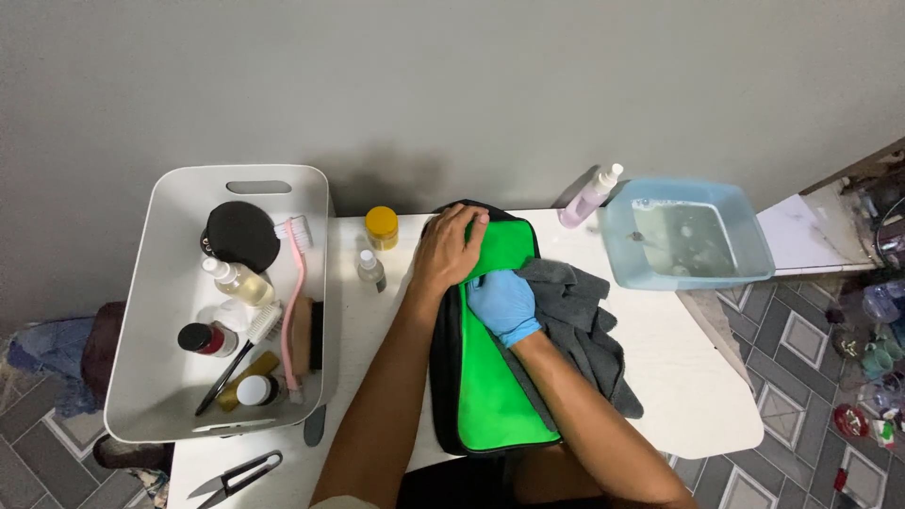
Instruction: The person cleans a green and black bag on a white table. They use a toothbrush and a cloth to scrub and wipe the bag's surface, dipping the toothbrush into a container of water and applying a spray bottle to the bag during the process.
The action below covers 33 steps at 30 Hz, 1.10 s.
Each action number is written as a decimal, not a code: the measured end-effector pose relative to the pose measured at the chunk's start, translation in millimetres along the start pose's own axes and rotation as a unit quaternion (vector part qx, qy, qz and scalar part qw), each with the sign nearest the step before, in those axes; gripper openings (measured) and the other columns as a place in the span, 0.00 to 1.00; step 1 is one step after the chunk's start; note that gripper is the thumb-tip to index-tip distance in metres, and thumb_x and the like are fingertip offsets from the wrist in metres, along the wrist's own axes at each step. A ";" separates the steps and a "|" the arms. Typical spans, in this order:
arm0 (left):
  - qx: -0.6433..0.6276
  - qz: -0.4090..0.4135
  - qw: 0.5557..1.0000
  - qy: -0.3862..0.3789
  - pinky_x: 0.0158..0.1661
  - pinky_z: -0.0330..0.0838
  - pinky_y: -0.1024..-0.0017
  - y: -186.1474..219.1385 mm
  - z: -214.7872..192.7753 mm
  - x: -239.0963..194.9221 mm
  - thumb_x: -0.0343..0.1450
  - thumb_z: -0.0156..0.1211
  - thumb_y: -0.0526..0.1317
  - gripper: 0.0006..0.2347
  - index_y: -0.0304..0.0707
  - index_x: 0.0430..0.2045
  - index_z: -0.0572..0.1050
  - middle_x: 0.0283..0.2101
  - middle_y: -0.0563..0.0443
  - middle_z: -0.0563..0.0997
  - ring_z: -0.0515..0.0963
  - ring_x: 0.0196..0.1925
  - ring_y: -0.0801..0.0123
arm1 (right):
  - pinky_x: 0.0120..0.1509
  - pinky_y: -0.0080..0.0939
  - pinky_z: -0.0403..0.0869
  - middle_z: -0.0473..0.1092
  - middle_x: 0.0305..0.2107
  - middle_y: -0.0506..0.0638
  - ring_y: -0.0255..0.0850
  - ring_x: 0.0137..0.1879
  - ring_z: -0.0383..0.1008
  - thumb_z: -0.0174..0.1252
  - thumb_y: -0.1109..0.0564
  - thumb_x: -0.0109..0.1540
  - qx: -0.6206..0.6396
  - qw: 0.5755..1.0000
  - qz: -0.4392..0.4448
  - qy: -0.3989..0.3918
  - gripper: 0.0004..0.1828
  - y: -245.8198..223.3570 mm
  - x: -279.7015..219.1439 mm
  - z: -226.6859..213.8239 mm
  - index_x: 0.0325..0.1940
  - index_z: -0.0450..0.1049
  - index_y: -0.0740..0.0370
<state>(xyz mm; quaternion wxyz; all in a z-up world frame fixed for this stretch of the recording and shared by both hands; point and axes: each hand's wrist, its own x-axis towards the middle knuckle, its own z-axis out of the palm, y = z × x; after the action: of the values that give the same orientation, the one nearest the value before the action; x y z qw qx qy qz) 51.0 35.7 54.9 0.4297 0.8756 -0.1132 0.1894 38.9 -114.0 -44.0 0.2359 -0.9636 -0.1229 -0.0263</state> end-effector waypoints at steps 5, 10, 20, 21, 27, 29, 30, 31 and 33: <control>0.000 0.003 1.000 -0.004 0.42 0.75 0.48 6.6 -6.0 0.3 0.80 0.44 0.42 0.13 0.36 0.40 0.78 0.33 0.37 0.79 0.81 0.40 0.38 | 0.45 0.66 0.74 0.74 0.28 0.67 0.67 0.43 0.77 0.56 0.51 0.58 0.010 0.994 -0.027 -0.104 0.13 17.1 1.7 -11.3 0.31 0.74 0.66; -0.030 0.006 1.000 -0.003 0.44 0.74 0.47 0.8 -2.9 0.7 0.79 0.44 0.41 0.13 0.36 0.42 0.77 0.35 0.34 0.79 0.80 0.43 0.36 | 0.48 0.63 0.73 0.74 0.28 0.66 0.66 0.47 0.76 0.57 0.56 0.55 0.083 0.980 -0.067 -0.165 0.07 20.5 5.5 -28.9 0.31 0.74 0.63; -0.050 -0.025 0.998 -0.022 0.50 0.73 0.50 1.4 -0.6 1.9 0.81 0.38 0.43 0.17 0.35 0.47 0.77 0.40 0.35 0.81 0.81 0.47 0.40 | 0.63 0.48 0.72 0.81 0.41 0.52 0.44 0.53 0.78 0.50 0.67 0.54 0.285 0.935 -0.077 -0.197 0.20 10.2 -3.7 -56.2 0.43 0.83 0.59; -0.059 -0.030 0.997 -0.024 0.50 0.73 0.50 0.6 -1.4 1.3 0.81 0.38 0.43 0.17 0.35 0.47 0.77 0.40 0.35 0.81 0.81 0.47 0.40 | 0.67 0.51 0.70 0.81 0.45 0.55 0.43 0.56 0.76 0.47 0.69 0.54 0.331 0.918 -0.080 -0.204 0.23 -3.9 -8.7 -71.2 0.47 0.82 0.63; -0.052 -0.009 0.998 -0.018 0.48 0.75 0.53 -16.5 7.8 1.4 0.80 0.42 0.44 0.15 0.37 0.46 0.78 0.38 0.40 0.82 0.82 0.45 0.45 | 0.63 0.49 0.71 0.81 0.39 0.58 0.43 0.51 0.77 0.48 0.66 0.50 0.527 0.843 -0.078 -0.076 0.22 46.6 -9.3 -51.0 0.42 0.84 0.67; -0.056 0.011 0.998 0.000 0.49 0.74 0.52 -8.7 1.3 0.1 0.80 0.44 0.43 0.14 0.35 0.48 0.77 0.40 0.38 0.81 0.82 0.47 0.44 | 0.51 0.47 0.76 0.77 0.45 0.59 0.45 0.48 0.78 0.46 0.66 0.47 0.554 0.831 -0.043 0.004 0.31 61.2 8.0 -60.6 0.53 0.77 0.70; -0.059 0.031 0.998 0.017 0.50 0.74 0.51 -3.9 -1.3 -0.5 0.79 0.46 0.42 0.14 0.33 0.49 0.76 0.41 0.36 0.81 0.81 0.48 0.43 | 0.40 0.46 0.81 0.73 0.51 0.59 0.47 0.45 0.79 0.43 0.65 0.45 0.577 0.812 -0.008 0.085 0.41 69.1 16.6 -66.5 0.64 0.71 0.72; -0.060 0.032 0.998 0.018 0.50 0.74 0.51 -2.0 -0.4 -0.6 0.79 0.46 0.42 0.14 0.33 0.49 0.76 0.41 0.36 0.81 0.81 0.48 0.43 | 0.40 0.46 0.81 0.73 0.51 0.59 0.47 0.45 0.79 0.43 0.65 0.45 0.576 0.813 -0.008 0.085 0.41 47.3 12.2 -77.8 0.64 0.71 0.72; -0.057 0.140 0.987 0.052 0.61 0.64 0.52 2.4 0.6 1.3 0.77 0.49 0.44 0.18 0.34 0.59 0.70 0.54 0.39 0.77 0.76 0.60 0.46 | 0.74 0.50 0.64 0.62 0.68 0.62 0.47 0.71 0.62 0.52 0.60 0.57 0.483 0.860 -0.052 0.157 0.37 3.0 4.7 -100.7 0.72 0.62 0.70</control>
<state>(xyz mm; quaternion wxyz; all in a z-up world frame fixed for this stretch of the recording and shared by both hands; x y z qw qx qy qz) 51.5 33.7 56.9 0.4537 0.8141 -0.2224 0.2863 44.9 -162.0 44.5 0.6861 -0.7041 -0.1319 -0.1269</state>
